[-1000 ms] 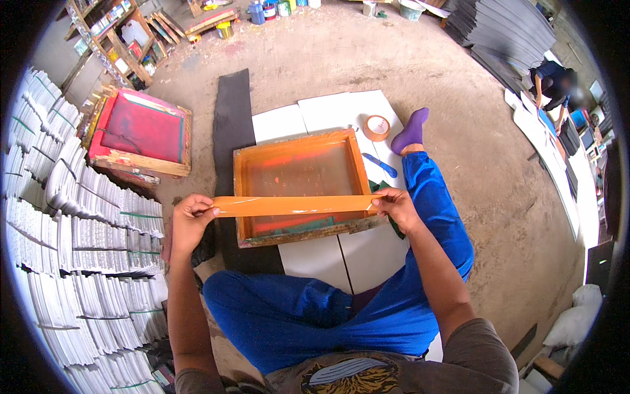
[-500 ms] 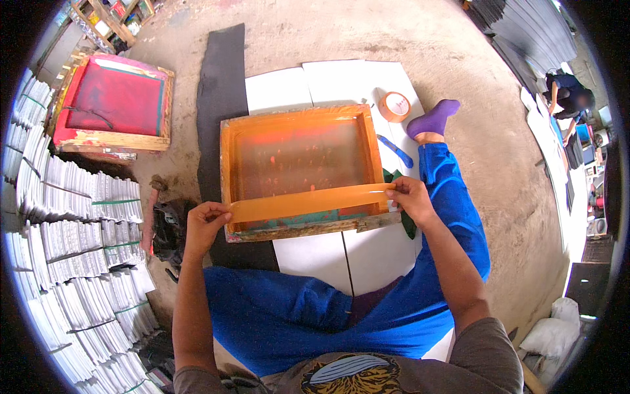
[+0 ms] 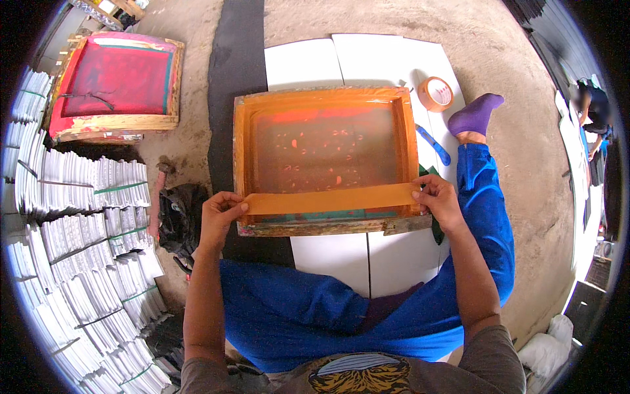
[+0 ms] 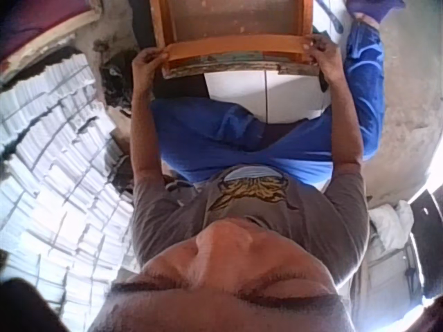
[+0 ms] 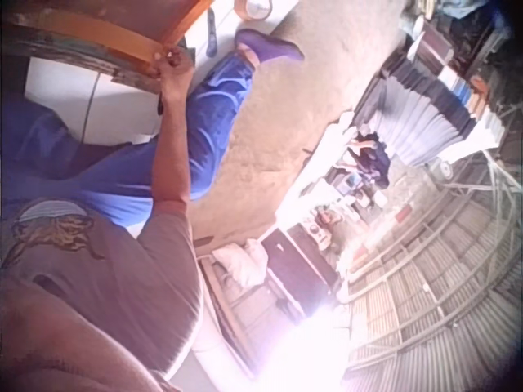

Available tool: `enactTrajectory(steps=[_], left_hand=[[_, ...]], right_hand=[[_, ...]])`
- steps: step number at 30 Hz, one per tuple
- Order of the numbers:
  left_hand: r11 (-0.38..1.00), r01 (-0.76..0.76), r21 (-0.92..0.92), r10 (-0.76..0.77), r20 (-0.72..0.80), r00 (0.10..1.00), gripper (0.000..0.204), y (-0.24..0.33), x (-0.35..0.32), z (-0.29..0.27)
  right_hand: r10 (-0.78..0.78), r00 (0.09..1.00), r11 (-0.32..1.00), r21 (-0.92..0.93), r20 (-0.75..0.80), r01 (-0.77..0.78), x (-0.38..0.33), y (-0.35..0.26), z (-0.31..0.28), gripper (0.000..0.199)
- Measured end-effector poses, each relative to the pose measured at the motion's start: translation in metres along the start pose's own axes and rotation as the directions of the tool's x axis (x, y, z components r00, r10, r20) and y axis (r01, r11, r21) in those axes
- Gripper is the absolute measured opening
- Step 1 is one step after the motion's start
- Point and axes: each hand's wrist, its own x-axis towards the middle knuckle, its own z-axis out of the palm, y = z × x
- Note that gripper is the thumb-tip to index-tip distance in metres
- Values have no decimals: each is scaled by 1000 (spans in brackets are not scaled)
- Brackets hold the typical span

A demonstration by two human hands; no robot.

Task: The person sits on the floor and applies orange tape to the edges of a wooden screen printing frame. They smooth the tape along each side and use a small blade to trim excess tape at the corners.

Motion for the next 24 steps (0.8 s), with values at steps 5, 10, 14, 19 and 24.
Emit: enactTrajectory(steps=[5,10,14,19,24], left_hand=[[986,78,-145,-89,-72,993,17,-3,-1,3],[990,-47,129,65,-144,987,26,1,-5,14],[970,-81,230,117,-146,982,32,4,-11,16],[926,-197,322,235,-84,968,27,-4,-10,13],[928,-256,273,274,-30,961,15,-5,-12,5]], right_hand=[[-30,999,998,63,34,28,0,0,0,27],[-84,996,995,60,30,83,-6,-9,-3,26],[-96,994,992,80,-56,100,-15,-23,4,26],[-230,959,973,-39,-164,226,-19,-6,5,24],[-446,893,825,-415,-63,383,-21,-3,3,8]])
